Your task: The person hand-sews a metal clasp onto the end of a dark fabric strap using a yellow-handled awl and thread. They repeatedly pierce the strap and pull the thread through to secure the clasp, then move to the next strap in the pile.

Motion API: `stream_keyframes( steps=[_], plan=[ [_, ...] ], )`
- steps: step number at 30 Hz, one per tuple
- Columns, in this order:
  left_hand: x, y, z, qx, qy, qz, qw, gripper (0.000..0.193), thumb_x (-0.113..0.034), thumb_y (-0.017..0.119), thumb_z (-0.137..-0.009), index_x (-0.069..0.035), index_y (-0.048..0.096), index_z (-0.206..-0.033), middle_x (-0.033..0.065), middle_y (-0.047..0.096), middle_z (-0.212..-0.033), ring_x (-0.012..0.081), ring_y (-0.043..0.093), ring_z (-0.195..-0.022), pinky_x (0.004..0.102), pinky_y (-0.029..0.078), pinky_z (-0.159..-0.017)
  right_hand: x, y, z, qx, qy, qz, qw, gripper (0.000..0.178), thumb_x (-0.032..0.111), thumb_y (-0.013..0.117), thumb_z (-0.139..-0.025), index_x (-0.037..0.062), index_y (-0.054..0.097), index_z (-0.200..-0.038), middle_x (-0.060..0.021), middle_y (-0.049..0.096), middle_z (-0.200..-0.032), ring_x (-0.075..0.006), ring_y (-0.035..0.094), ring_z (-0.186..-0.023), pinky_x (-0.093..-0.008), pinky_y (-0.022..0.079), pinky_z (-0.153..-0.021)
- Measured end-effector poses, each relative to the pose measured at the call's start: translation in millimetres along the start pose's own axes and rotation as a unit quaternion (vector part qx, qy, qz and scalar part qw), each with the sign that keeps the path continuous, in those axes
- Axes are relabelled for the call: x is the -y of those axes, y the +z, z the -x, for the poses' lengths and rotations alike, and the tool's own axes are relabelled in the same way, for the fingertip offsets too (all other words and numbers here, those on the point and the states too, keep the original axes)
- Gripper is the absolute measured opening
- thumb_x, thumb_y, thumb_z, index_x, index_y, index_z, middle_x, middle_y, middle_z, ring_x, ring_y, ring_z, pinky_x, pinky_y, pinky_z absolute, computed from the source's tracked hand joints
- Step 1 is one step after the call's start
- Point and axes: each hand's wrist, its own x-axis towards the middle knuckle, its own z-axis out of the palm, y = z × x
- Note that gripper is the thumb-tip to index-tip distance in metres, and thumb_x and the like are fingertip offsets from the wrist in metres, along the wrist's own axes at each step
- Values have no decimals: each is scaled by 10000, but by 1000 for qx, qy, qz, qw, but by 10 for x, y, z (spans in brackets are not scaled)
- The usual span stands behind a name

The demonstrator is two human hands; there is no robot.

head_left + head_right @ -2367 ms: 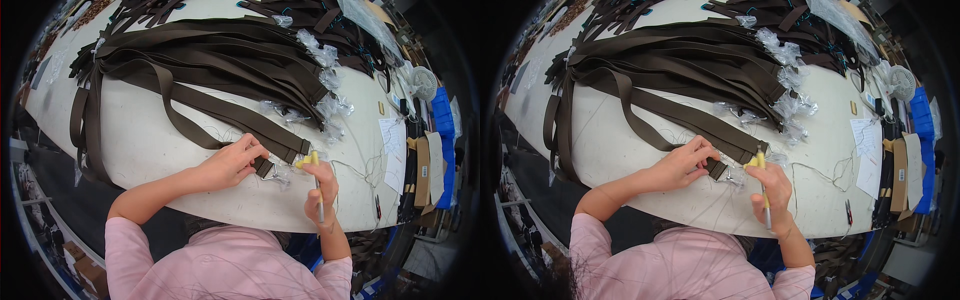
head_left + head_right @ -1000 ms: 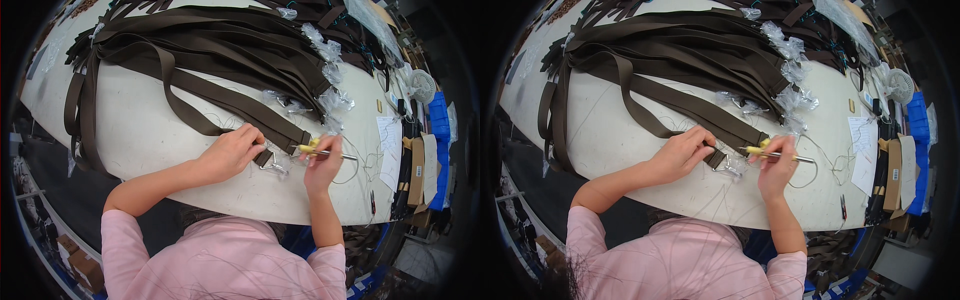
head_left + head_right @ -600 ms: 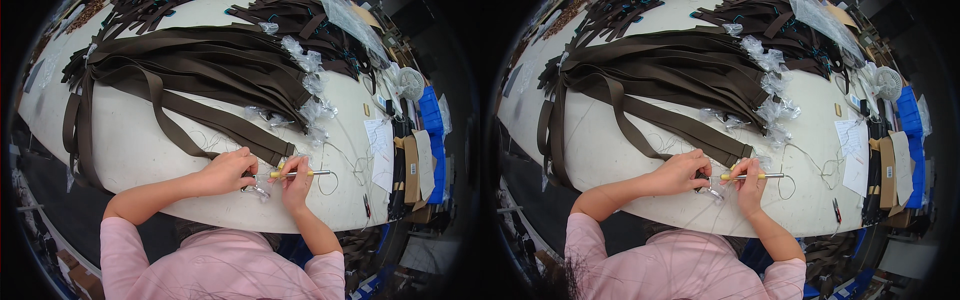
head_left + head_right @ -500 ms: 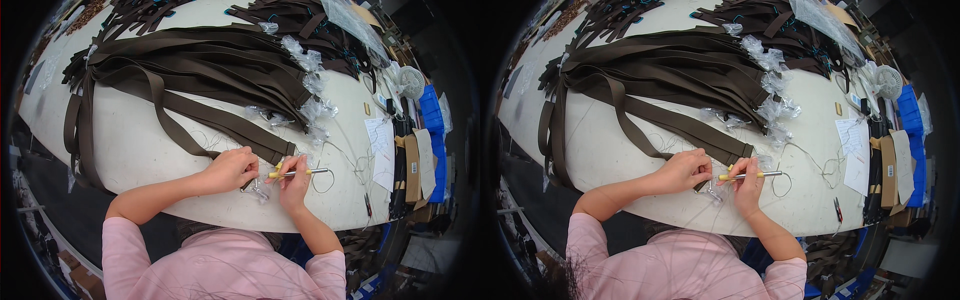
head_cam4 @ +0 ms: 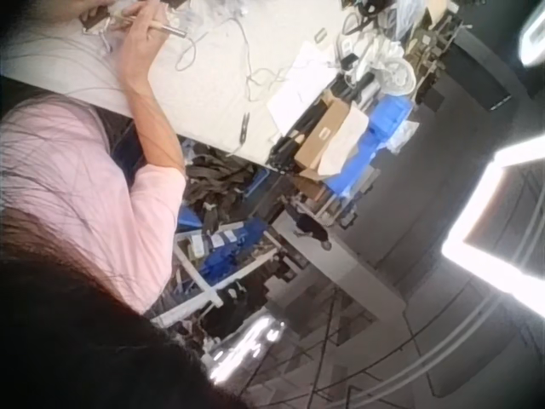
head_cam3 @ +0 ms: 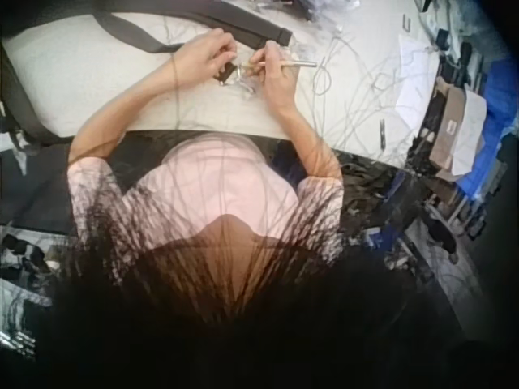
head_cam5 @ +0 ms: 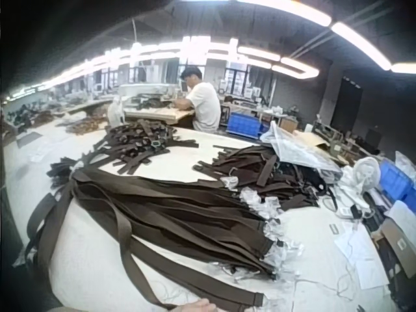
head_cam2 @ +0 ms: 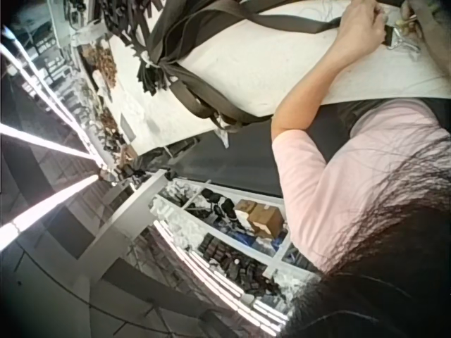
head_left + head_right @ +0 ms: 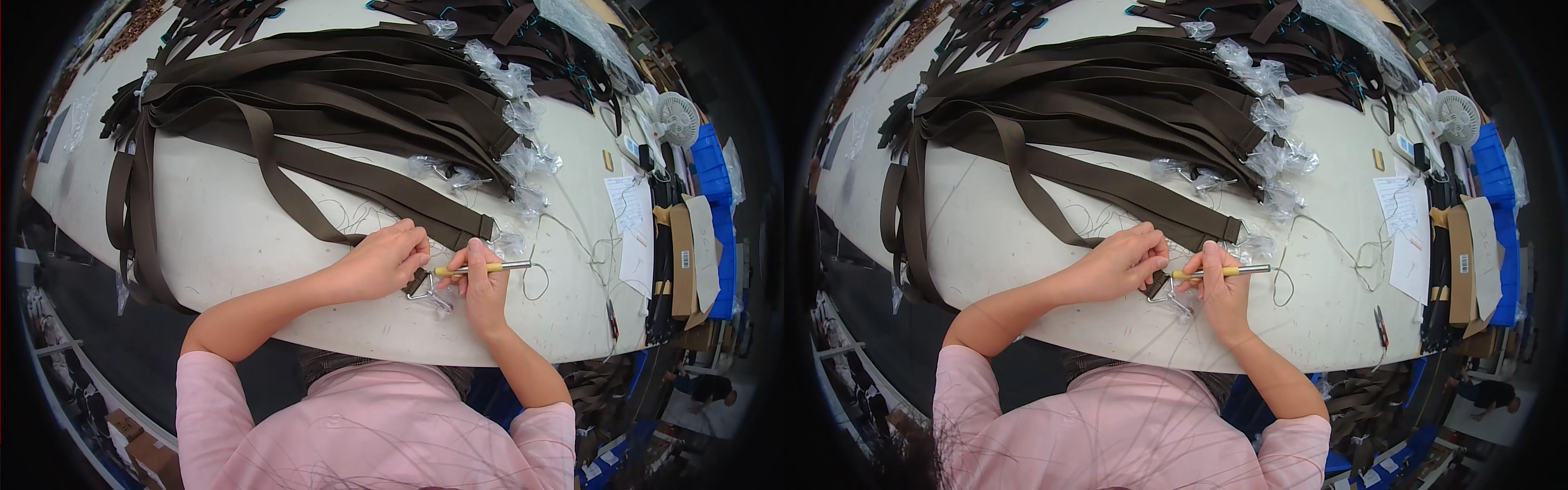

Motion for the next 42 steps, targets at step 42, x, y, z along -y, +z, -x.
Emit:
stream_keyframes(
  steps=[42],
  plan=[
    [90,-8,373,-125,192,-317,920,281,15,703,-761,-11,620,-1028,103,593,-1160,277,588,-1025,362,561,-824,104,11,-70,20,-164,58,984,477,288,398,-1136,18,580,-787,-80,629,-771,-114,620,-626,-222,441,-529]
  ],
)
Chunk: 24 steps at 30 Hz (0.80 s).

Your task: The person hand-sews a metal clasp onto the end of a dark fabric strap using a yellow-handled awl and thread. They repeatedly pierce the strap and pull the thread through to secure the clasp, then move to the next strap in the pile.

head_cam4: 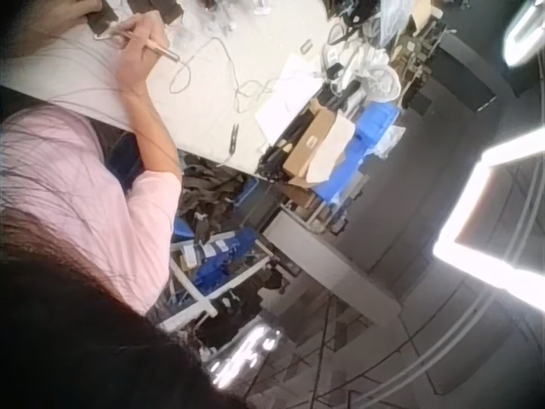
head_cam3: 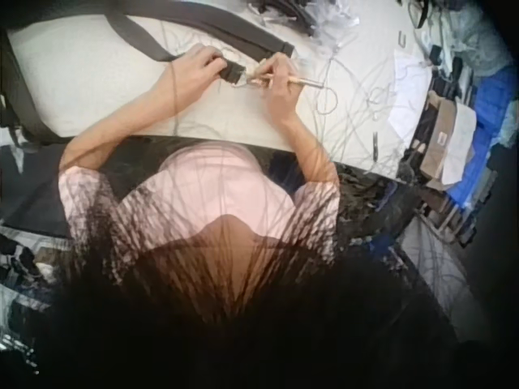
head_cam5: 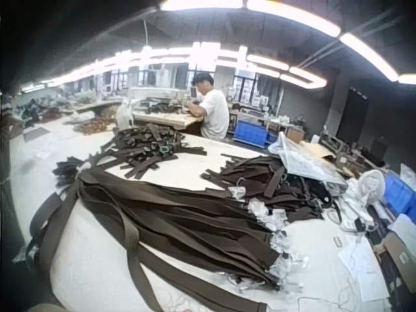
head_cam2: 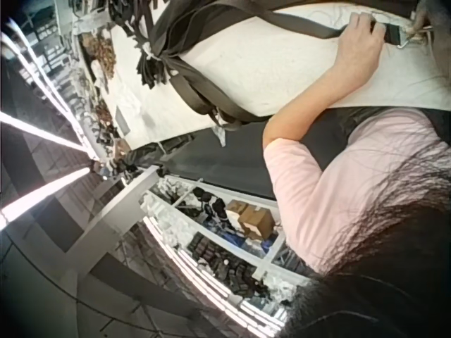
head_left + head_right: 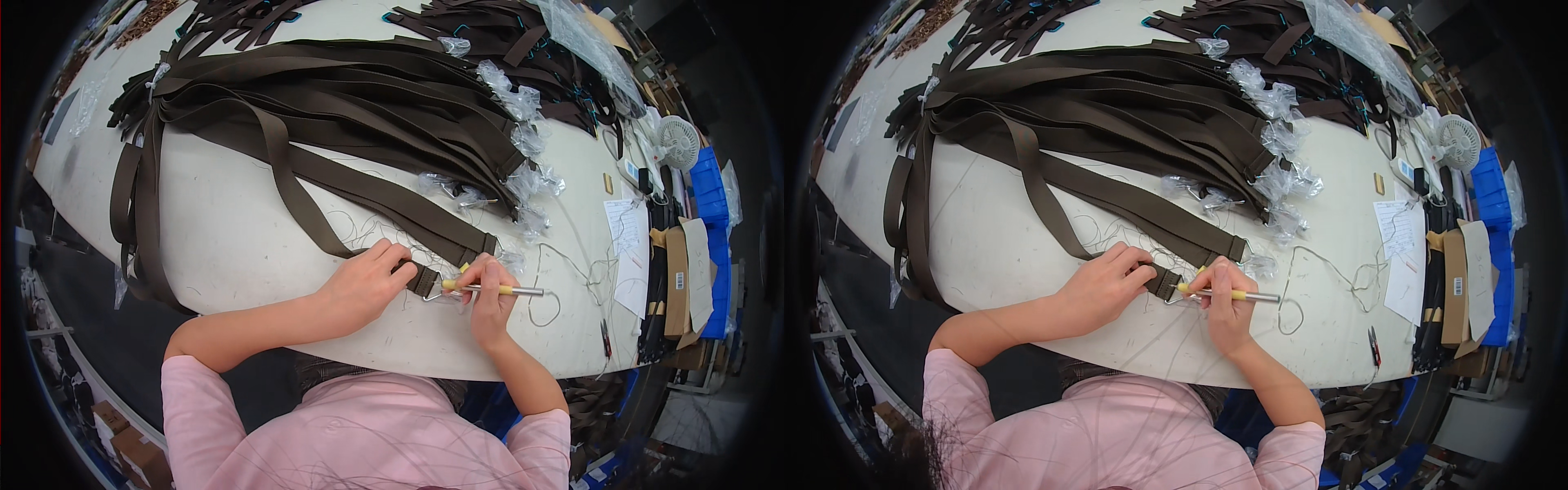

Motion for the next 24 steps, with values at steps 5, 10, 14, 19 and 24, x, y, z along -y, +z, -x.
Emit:
stream_keyframes(
  steps=[5,10,14,19,24],
  plan=[
    [52,59,46,-23,18,-1,1000,212,-50,756,-802,-44,651,-987,66,644,-1173,250,612,-993,340,570,-804,-113,40,-102,-39,124,-64,989,513,379,419,-1137,28,583,-801,-43,619,-723,-103,640,-587,-214,417,-470],
    [94,83,83,-38,56,-5,998,343,-21,717,-743,-50,672,-1082,67,656,-1227,232,610,-1002,333,567,-825,-124,53,-121,-62,117,-19,991,514,374,392,-1144,32,581,-811,-31,588,-687,-110,617,-517,-209,411,-444],
    [82,53,88,-19,45,-23,999,474,-7,675,-756,-12,647,-1229,109,636,-1284,244,601,-1003,331,547,-871,-181,0,-119,-74,111,-118,984,527,376,376,-1147,31,583,-808,-34,587,-683,-105,609,-506,-202,402,-441],
    [10,41,36,0,36,-109,993,586,-65,685,-793,44,568,-1356,136,579,-1349,251,567,-1026,347,479,-904,-198,2,-108,-56,119,-86,988,528,373,379,-1147,35,596,-803,-43,632,-688,-86,604,-508,-199,389,-442],
    [-25,80,11,20,1,-112,994,619,-126,718,-828,39,541,-1397,130,546,-1356,251,540,-1064,359,447,-907,-153,46,-112,-45,135,-29,989,484,343,442,-1134,27,635,-822,-52,674,-707,-73,609,-524,-196,388,-455]
  ],
)
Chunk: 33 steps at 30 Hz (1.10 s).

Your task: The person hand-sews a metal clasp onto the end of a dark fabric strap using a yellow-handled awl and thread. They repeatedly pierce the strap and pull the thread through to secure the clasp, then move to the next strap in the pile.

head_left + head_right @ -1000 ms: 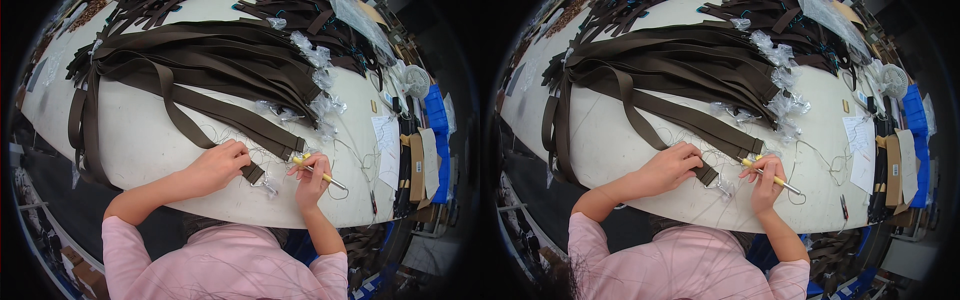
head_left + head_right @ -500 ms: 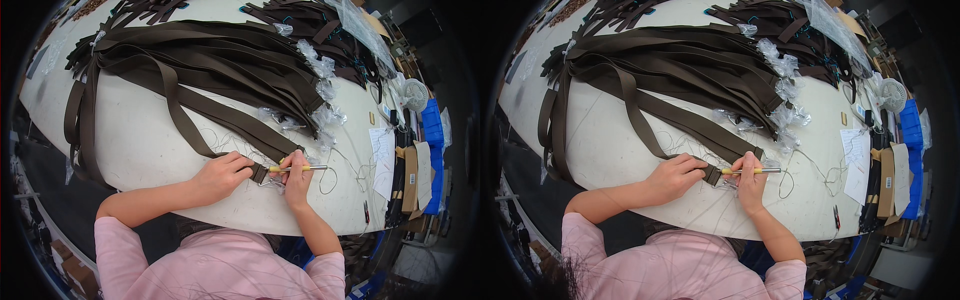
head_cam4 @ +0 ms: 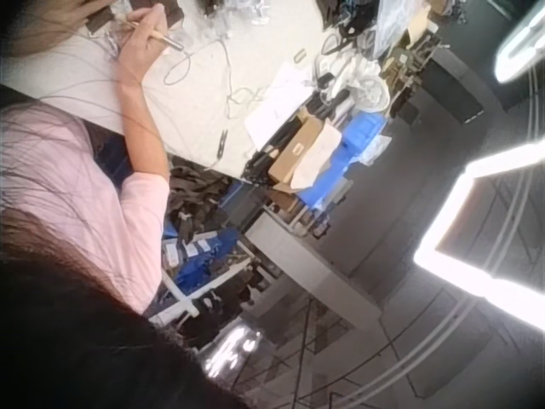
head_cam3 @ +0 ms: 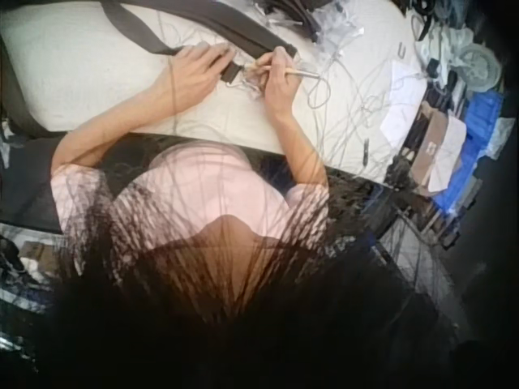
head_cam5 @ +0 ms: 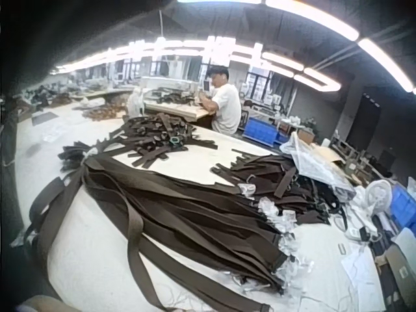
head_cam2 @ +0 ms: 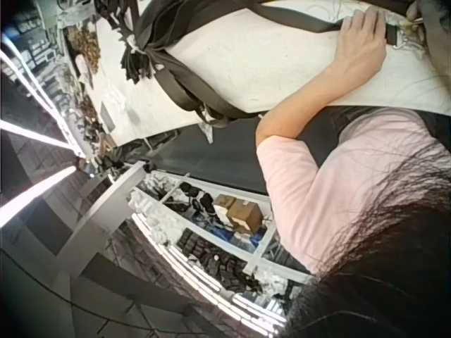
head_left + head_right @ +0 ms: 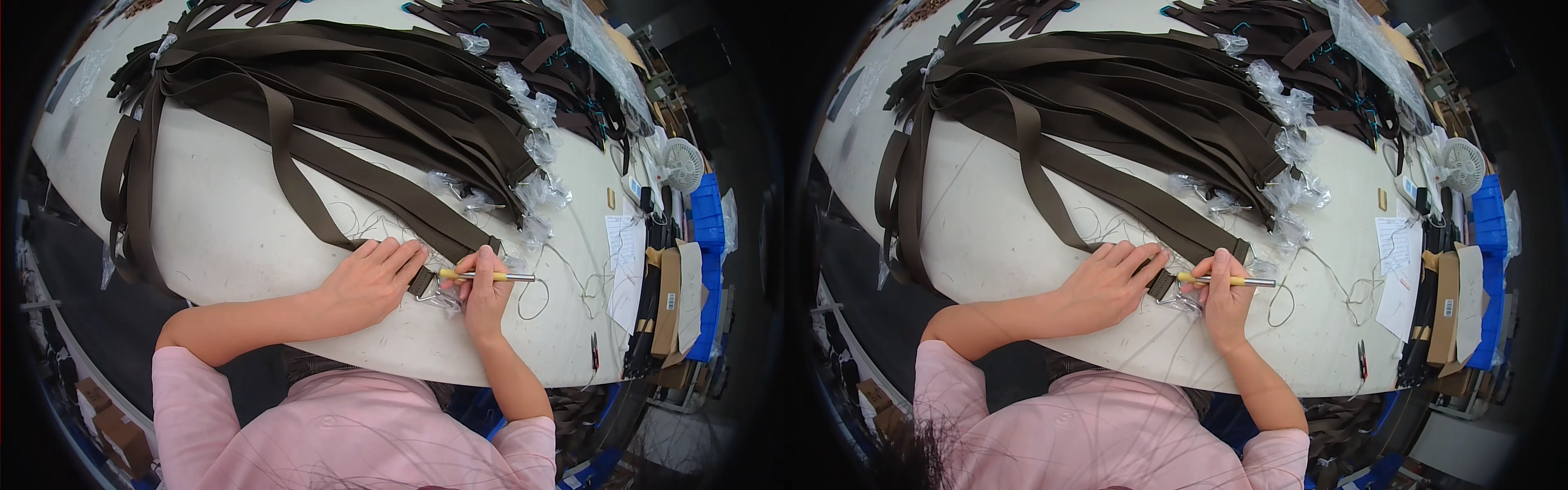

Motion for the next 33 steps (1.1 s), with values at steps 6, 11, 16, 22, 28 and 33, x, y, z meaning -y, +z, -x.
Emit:
stream_keyframes(
  steps=[6,11,16,22,28,33],
  plan=[
    [10,-1,18,-1,5,-7,1000,627,-140,731,-832,40,540,-1401,124,547,-1342,247,535,-1074,358,449,-907,17,43,-1,2,-1,26,1000,455,329,488,-1122,22,657,-831,-47,685,-729,-60,605,-548,-193,393,-468],
    [13,25,21,-11,9,-12,1000,630,-143,735,-827,37,544,-1399,118,549,-1343,239,535,-1066,354,448,-907,35,47,5,2,-6,50,999,460,330,482,-1124,18,660,-836,-42,680,-737,-59,599,-550,-199,405,-480],
    [12,23,18,-10,7,-17,1000,633,-153,736,-826,34,546,-1400,111,549,-1343,234,534,-1059,353,445,-905,44,39,8,6,-2,51,999,471,342,478,-1125,15,660,-839,-38,673,-735,-62,604,-561,-202,414,-492],
    [0,-25,6,-12,13,-14,1000,615,-123,685,-810,88,553,-1372,145,571,-1323,238,543,-1064,339,455,-913,4,36,-5,5,-12,56,998,458,304,445,-1134,29,657,-835,-65,697,-733,-82,648,-552,-181,412,-460],
    [6,9,19,-1,7,-27,1000,637,-162,730,-842,35,532,-1415,113,542,-1351,231,526,-1050,352,440,-903,8,30,-4,11,-10,56,998,460,318,456,-1131,28,662,-839,-53,694,-735,-70,632,-560,-186,411,-476],
    [0,1,16,-3,8,-28,1000,640,-162,731,-839,33,532,-1415,113,541,-1353,231,526,-1052,352,440,-903,-1,27,0,11,-17,59,998,456,306,450,-1133,31,662,-838,-61,707,-736,-72,647,-557,-177,408,-467]
  ],
)
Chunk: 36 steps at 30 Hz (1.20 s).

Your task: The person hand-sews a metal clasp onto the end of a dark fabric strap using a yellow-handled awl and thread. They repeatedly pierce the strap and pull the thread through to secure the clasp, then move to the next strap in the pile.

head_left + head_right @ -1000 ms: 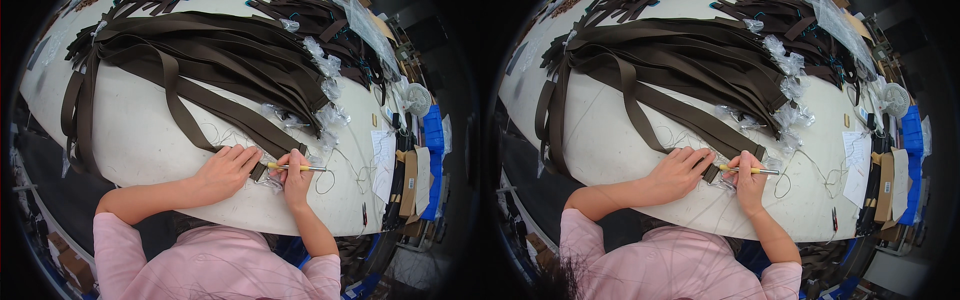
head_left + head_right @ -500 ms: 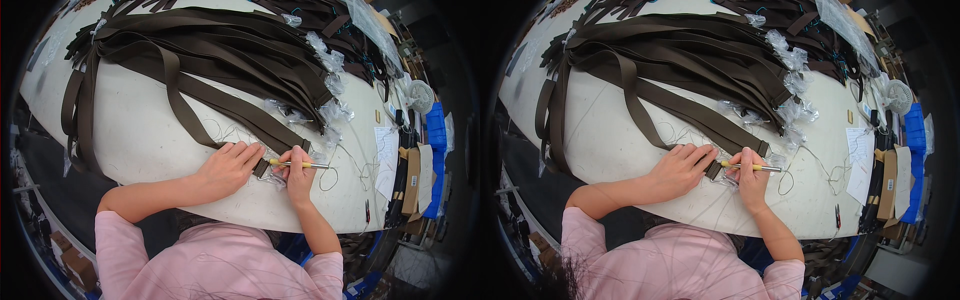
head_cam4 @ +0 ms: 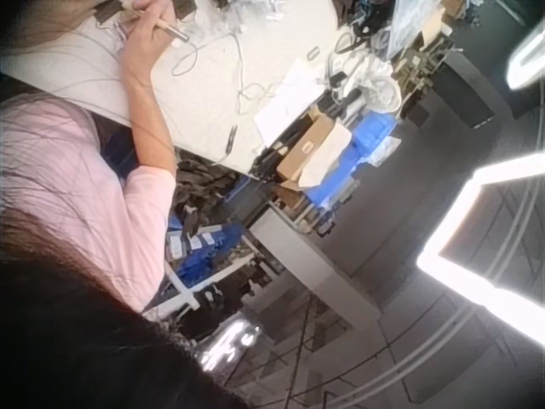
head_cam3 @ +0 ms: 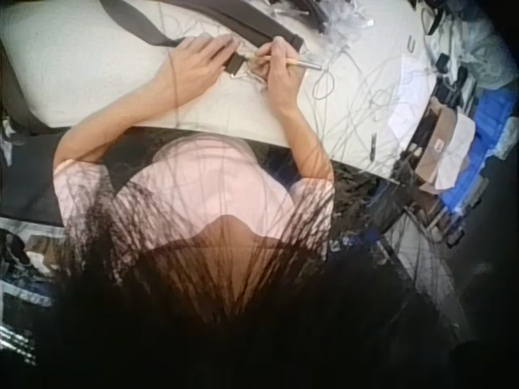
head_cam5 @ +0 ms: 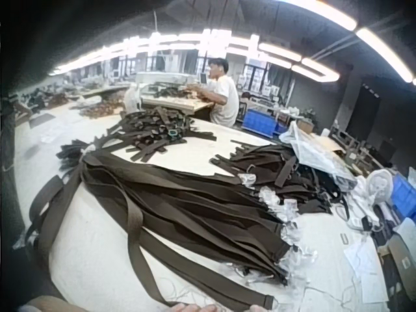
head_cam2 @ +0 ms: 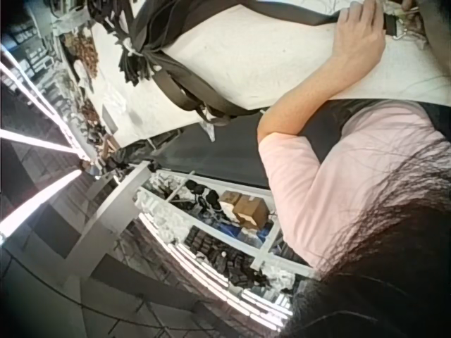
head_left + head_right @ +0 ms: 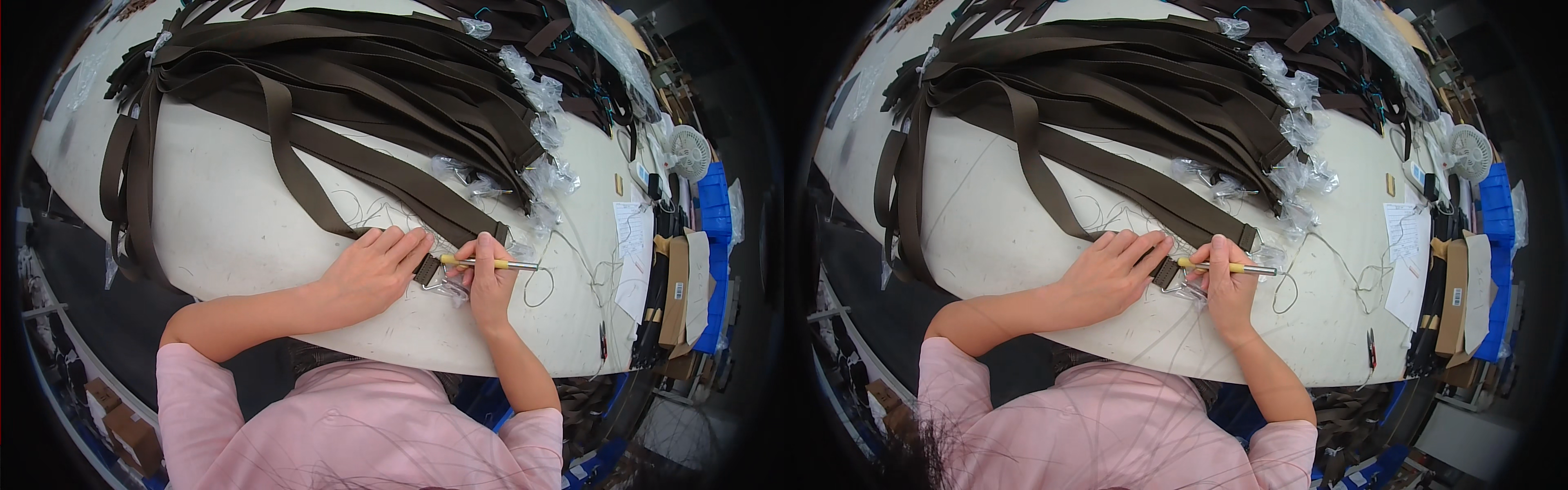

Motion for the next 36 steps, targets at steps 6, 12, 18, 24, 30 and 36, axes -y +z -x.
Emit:
stream_keyframes(
  steps=[6,12,18,24,30,36],
  plan=[
    [3,2,-2,2,-2,-1,1000,648,-162,733,-833,30,531,-1417,111,542,-1351,231,526,-1050,353,441,-899,19,15,-6,-1,3,-7,1000,458,304,453,-1132,28,662,-832,-57,700,-732,-73,646,-556,-180,406,-466],
    [-1,2,-4,1,-5,7,1000,650,-160,737,-823,24,534,-1413,104,543,-1350,232,530,-1049,355,446,-894,33,12,2,-6,4,-9,1000,461,306,444,-1132,24,645,-828,-60,685,-745,-89,641,-552,-189,419,-469],
    [30,13,-4,-53,-17,121,991,518,-42,725,-800,-55,625,-1308,90,591,-1301,254,571,-1032,366,490,-889,85,-68,-2,-91,-66,-121,986,500,313,365,-1134,20,514,-757,-55,504,-738,-106,461,-487,-307,576,-511],
    [164,36,12,-11,31,215,976,295,18,709,-832,-67,681,-1113,99,614,-1233,267,602,-1055,378,529,-891,-16,-134,35,-6,-68,-157,985,550,351,331,-1149,29,559,-766,-49,562,-713,-102,556,-533,-219,418,-477],
    [199,-227,-185,114,-122,414,895,262,-10,746,-858,-46,628,-1089,96,568,-1134,272,604,-1041,379,537,-879,104,16,60,40,19,-63,997,579,372,351,-1146,70,553,-695,-5,510,-643,-46,390,-489,-215,344,-448],
    [231,-232,-268,121,-34,339,932,224,-2,749,-852,-54,600,-1010,93,556,-1072,256,599,-997,370,533,-786,40,-23,52,66,5,-74,995,576,375,358,-1145,72,573,-705,-2,535,-622,-41,398,-482,-216,310,-448]
  ],
)
